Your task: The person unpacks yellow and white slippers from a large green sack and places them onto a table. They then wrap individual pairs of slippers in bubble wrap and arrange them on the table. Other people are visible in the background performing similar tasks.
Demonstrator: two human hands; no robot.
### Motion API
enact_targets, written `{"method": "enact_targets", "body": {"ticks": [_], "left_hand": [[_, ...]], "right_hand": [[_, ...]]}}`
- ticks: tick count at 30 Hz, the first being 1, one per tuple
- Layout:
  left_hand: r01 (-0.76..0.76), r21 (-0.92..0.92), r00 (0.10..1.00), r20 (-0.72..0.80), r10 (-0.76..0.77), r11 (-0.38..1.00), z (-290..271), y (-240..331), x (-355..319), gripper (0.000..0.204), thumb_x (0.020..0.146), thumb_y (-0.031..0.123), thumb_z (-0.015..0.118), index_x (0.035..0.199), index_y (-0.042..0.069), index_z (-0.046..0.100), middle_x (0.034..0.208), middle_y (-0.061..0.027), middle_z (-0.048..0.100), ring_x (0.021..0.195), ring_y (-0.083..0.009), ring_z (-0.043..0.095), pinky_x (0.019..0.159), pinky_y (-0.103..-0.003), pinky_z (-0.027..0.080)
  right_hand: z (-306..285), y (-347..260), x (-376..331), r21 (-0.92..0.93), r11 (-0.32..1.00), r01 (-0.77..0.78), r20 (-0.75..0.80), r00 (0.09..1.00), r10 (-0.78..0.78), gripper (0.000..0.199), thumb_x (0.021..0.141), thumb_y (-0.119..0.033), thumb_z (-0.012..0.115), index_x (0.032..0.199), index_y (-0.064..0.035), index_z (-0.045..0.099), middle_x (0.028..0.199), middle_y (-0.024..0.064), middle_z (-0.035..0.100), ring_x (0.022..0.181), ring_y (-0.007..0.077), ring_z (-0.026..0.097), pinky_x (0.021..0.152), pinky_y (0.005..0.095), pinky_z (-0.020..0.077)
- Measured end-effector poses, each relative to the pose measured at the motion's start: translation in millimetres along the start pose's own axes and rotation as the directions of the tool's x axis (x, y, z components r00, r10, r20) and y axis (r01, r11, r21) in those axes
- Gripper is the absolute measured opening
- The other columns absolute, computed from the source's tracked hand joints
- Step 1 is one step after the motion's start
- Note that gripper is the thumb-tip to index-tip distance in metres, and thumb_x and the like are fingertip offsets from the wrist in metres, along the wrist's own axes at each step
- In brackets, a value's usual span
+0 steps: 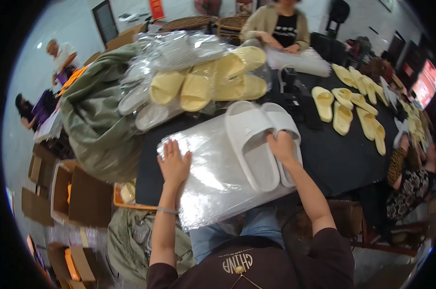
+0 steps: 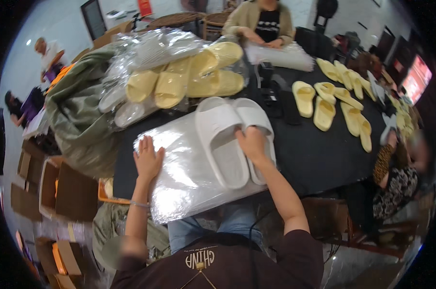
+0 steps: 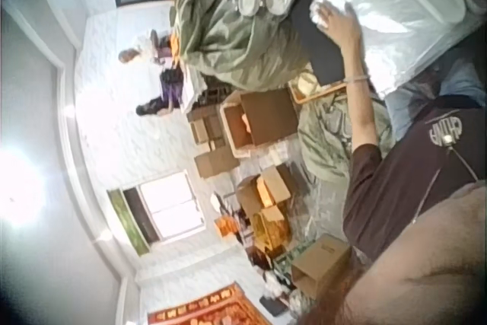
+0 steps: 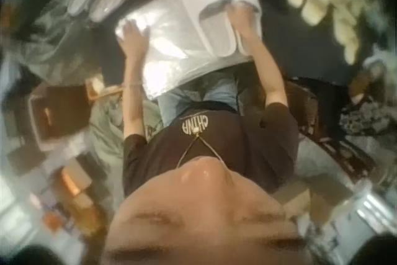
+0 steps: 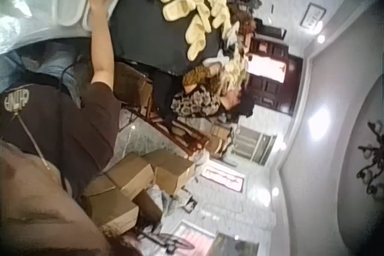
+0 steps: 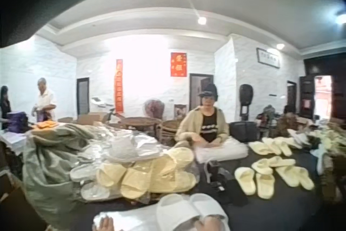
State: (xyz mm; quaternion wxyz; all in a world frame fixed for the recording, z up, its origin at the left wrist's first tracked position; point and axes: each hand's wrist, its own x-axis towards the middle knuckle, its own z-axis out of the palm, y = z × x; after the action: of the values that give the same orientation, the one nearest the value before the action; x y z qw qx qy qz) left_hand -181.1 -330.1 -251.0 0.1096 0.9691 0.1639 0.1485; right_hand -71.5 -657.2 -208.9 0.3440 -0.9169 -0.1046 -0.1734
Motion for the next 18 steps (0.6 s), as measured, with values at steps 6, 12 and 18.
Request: {"method": "enact_targets", "body": {"ticks": [6, 12, 18], "left_hand": [[-0.018, 0.033, 1.000, -0.017, 0.018, 0.999, 0.7, -3.3, -2.1, 0.067, 0.091, 0.047, 0.044, 0.142, 0.005, 0.030, 0.149, -0.0154, 0.026, 0.138, -0.0316, 0.022, 0.106, -0.059, 0.019], [-0.011, 0.023, 1.000, -0.010, 0.011, 1.000, -3.3, -0.4, -1.7, 0.067, 0.091, 0.047, 0.044, 0.142, 0.006, 0.030, 0.149, -0.0148, 0.026, 0.138, -0.0309, 0.022, 0.107, -0.058, 0.018], [0.002, -0.002, 1.000, -0.014, -0.002, 1.000, -3.9, -2.5, -3.6, 0.067, 0.091, 0.046, 0.045, 0.142, 0.005, 0.030, 0.149, -0.0146, 0.027, 0.139, -0.0308, 0.021, 0.107, -0.058, 0.016]], "right_hand": [[-105.0, -29.2, -0.8, 0.085, 0.992, 0.094, -0.234, 0.970, -0.072, 0.033, 0.080, -0.026, 0.062, 0.073, 0.0060, 0.061, 0.075, 0.0271, 0.061, 0.072, 0.0438, 0.059, 0.067, 0.0477, 0.0462], [-204.3, 73.1, 38.2, -0.383, 0.896, -0.225, -0.199, 0.967, 0.158, 0.040, 0.073, -0.035, 0.067, 0.078, 0.0043, 0.064, 0.081, 0.0246, 0.063, 0.079, 0.0398, 0.061, 0.068, 0.0460, 0.0467], [-255.7, 248.3, 82.1, -0.504, 0.757, -0.416, -0.405, 0.888, 0.218, 0.043, 0.073, -0.037, 0.066, 0.088, 0.0039, 0.065, 0.087, 0.0265, 0.063, 0.087, 0.0418, 0.061, 0.078, 0.0455, 0.0469]]}}
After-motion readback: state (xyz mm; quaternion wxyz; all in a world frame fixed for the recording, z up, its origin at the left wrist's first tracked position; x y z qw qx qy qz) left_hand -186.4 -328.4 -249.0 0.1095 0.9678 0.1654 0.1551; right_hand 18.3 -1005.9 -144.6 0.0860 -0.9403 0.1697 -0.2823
